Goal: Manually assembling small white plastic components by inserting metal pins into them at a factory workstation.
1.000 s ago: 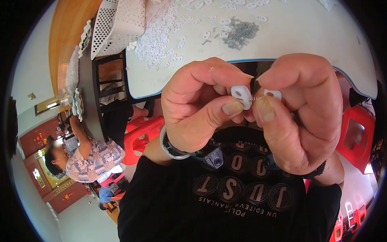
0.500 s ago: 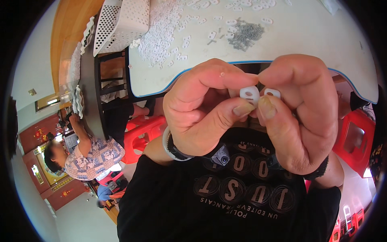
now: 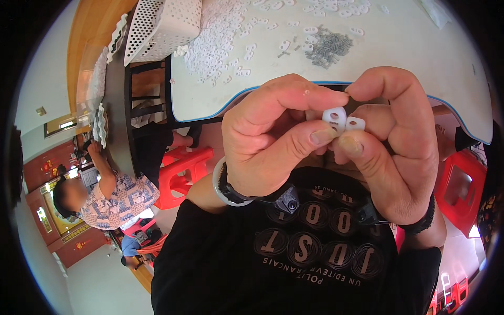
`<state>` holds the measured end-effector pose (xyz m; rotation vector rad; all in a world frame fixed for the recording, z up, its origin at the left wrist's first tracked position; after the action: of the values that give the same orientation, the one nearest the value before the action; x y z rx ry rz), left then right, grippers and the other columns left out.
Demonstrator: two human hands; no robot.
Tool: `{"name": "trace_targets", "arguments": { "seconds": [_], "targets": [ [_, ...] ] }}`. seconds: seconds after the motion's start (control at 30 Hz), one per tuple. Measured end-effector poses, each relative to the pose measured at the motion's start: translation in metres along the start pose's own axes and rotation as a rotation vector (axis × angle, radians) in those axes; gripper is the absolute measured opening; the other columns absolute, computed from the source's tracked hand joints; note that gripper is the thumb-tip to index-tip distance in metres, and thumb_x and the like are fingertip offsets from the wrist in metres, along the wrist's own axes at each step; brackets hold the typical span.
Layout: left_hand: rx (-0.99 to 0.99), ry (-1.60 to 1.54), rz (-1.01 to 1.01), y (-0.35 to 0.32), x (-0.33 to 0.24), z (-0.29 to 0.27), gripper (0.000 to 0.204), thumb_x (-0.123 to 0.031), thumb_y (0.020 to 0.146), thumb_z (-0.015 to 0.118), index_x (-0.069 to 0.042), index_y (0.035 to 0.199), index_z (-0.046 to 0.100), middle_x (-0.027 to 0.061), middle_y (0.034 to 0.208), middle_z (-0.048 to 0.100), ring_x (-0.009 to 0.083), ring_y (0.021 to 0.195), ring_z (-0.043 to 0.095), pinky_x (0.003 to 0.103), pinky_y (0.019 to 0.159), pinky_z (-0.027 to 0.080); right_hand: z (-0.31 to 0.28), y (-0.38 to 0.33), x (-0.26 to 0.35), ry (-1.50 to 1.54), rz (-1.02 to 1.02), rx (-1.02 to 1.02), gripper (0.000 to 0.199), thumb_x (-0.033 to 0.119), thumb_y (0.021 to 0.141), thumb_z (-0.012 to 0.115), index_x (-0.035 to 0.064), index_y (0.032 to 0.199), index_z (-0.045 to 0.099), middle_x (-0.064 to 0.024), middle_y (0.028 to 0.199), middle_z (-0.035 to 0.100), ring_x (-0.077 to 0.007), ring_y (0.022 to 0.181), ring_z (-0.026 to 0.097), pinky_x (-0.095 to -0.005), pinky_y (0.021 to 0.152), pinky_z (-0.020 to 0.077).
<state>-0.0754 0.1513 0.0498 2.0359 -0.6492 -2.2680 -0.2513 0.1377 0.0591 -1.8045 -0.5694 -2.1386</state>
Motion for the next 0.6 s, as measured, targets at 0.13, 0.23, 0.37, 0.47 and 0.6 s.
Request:
{"name": "trace_targets", "arguments": {
  "seconds": [0.13,0.23,0.37,0.47,0.6],
  "targets": [
    [0.006,0.131,0.095,0.002,-0.001,-0.001,0.028,0.006,0.086,0.060,0.005,0.114,0.061,0.0093,0.095,0.060,0.0122,0.082,0.059,0.022,0.071,0.046,0.001,0.004,0.000,-0.018,-0.001,0.018,0.054,0.020,0.091,0.059,-0.0059,0.129,0.031,-0.0051,0.083,0.059,-0.0064,0.068,0.051,-0.0175,0.062,0.0400],
    [-0.034,0.151,0.090,0.002,-0.003,0.002,0.028,0.005,0.083,0.061,0.003,0.111,0.062,0.0092,0.090,0.061,0.0154,0.080,0.059,0.024,0.069,0.046,-0.001,0.004,0.001,-0.004,0.049,0.020,0.062,0.023,0.090,0.060,-0.0070,0.134,0.028,-0.0071,0.090,0.059,-0.0070,0.068,0.052,-0.0178,0.063,0.0406],
    [-0.048,0.107,0.054,0.001,-0.002,0.003,0.028,0.006,0.083,0.061,0.003,0.111,0.062,0.0094,0.090,0.061,0.0156,0.080,0.059,0.024,0.069,0.046,-0.001,0.003,0.002,-0.037,0.092,0.028,0.065,0.027,0.089,0.063,-0.0074,0.134,0.030,-0.0108,0.102,0.059,-0.0088,0.074,0.056,-0.0192,0.067,0.0430],
    [-0.027,0.071,0.059,-0.001,0.003,0.003,0.027,0.007,0.086,0.060,0.005,0.113,0.061,0.0100,0.095,0.060,0.0123,0.082,0.059,0.022,0.071,0.046,-0.008,0.001,0.000,-0.139,0.051,0.071,0.067,0.028,0.087,0.067,-0.0070,0.133,0.033,-0.0122,0.106,0.060,-0.0119,0.083,0.059,-0.0213,0.075,0.0448],
    [-0.130,-0.042,-0.053,-0.003,0.000,0.004,0.017,0.005,0.078,0.062,0.001,0.095,0.064,0.0091,0.082,0.062,0.0197,0.072,0.059,0.028,0.063,0.045,-0.019,0.006,-0.004,-0.264,-0.101,0.231,0.070,0.024,0.081,0.074,-0.0060,0.131,0.036,-0.0120,0.107,0.061,-0.0156,0.097,0.059,-0.0242,0.084,0.0440]
  ]
}}
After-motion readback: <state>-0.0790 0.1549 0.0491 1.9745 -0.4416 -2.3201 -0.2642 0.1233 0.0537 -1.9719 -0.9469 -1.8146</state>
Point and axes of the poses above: each hand's wrist, its own y-axis towards the middle knuckle, its own z-axis out of the palm, x = y × z, the point moved 1 cm from there along y, towards the middle knuckle
